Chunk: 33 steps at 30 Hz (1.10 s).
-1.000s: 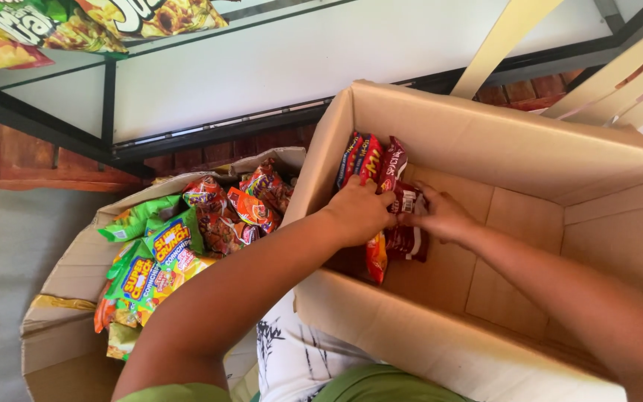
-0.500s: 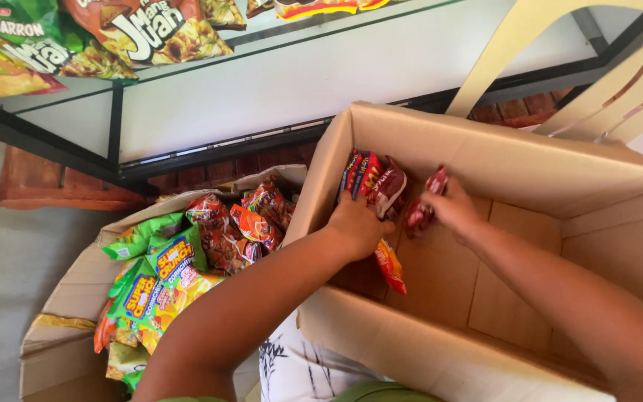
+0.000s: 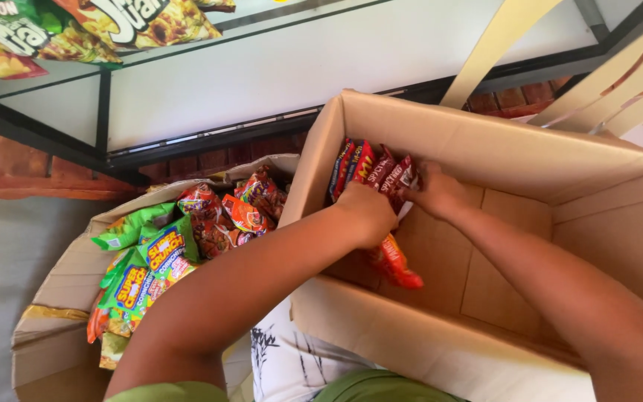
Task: Packing various snack bags and instant noodle packets from a floor bag and a display case into a cardboard box.
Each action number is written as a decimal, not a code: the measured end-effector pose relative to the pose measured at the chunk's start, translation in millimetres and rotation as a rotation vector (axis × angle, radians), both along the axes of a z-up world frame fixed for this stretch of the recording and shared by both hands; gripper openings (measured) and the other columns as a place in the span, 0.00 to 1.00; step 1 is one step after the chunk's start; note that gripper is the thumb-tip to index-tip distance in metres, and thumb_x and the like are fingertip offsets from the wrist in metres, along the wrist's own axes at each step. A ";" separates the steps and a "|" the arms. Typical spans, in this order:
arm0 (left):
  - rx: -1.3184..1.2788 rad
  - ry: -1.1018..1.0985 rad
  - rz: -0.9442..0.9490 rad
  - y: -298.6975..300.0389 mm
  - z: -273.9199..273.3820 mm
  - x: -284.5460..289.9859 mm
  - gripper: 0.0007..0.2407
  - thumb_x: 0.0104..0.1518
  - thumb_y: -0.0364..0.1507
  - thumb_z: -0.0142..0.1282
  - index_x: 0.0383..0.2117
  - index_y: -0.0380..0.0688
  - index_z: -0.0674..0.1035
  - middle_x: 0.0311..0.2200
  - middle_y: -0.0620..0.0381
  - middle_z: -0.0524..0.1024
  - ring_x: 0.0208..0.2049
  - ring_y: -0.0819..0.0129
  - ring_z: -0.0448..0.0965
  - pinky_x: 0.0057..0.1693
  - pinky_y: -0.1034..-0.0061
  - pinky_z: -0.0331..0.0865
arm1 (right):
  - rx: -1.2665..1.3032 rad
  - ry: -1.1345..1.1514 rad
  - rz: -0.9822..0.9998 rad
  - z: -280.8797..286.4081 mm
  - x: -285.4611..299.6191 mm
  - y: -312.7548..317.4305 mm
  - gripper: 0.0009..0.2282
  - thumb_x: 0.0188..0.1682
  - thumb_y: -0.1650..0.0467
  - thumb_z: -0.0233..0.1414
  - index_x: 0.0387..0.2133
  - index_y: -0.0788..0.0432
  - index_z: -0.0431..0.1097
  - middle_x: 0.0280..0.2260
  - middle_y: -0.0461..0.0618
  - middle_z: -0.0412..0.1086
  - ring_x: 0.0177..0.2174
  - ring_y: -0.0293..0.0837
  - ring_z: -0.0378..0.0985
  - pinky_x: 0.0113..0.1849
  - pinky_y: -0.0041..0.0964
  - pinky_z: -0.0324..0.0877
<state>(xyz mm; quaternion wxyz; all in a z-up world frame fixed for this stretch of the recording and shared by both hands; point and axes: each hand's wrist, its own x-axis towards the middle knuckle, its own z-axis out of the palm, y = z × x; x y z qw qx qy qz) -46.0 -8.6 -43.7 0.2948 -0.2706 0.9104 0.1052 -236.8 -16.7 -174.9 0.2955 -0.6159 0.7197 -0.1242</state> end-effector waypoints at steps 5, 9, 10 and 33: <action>-0.028 0.009 -0.136 -9.5 20.3 -31.4 0.12 0.57 0.31 0.54 0.44 0.49 0.85 0.43 0.54 0.81 0.46 0.56 0.83 0.47 0.56 0.76 | 0.500 -0.357 0.054 11.7 -55.6 -3.9 0.19 0.51 0.63 0.49 0.55 0.53 0.69 0.36 0.51 0.75 0.33 0.46 0.79 0.33 0.41 0.74; -0.041 0.301 -0.172 -17.4 15.5 -78.7 0.11 0.61 0.31 0.51 0.45 0.54 0.84 0.45 0.56 0.81 0.48 0.53 0.82 0.51 0.55 0.75 | 0.492 -0.433 0.079 51.4 -121.8 20.1 0.18 0.47 0.69 0.48 0.52 0.52 0.69 0.36 0.45 0.76 0.31 0.40 0.78 0.31 0.41 0.74; -0.048 0.437 -0.195 -14.6 11.5 -92.8 0.11 0.58 0.31 0.52 0.43 0.61 0.84 0.46 0.57 0.78 0.50 0.53 0.78 0.51 0.54 0.73 | 0.473 -0.274 0.208 66.3 -132.2 32.1 0.15 0.46 0.68 0.50 0.47 0.54 0.72 0.34 0.47 0.77 0.30 0.42 0.79 0.32 0.42 0.75; -0.268 0.928 -0.232 -3.5 -63.2 -214.2 0.09 0.53 0.31 0.52 0.38 0.54 0.80 0.46 0.55 0.74 0.52 0.53 0.75 0.51 0.55 0.72 | 0.531 0.699 0.677 140.5 -92.3 99.3 0.20 0.49 0.57 0.56 0.54 0.43 0.70 0.50 0.49 0.73 0.51 0.53 0.74 0.51 0.51 0.70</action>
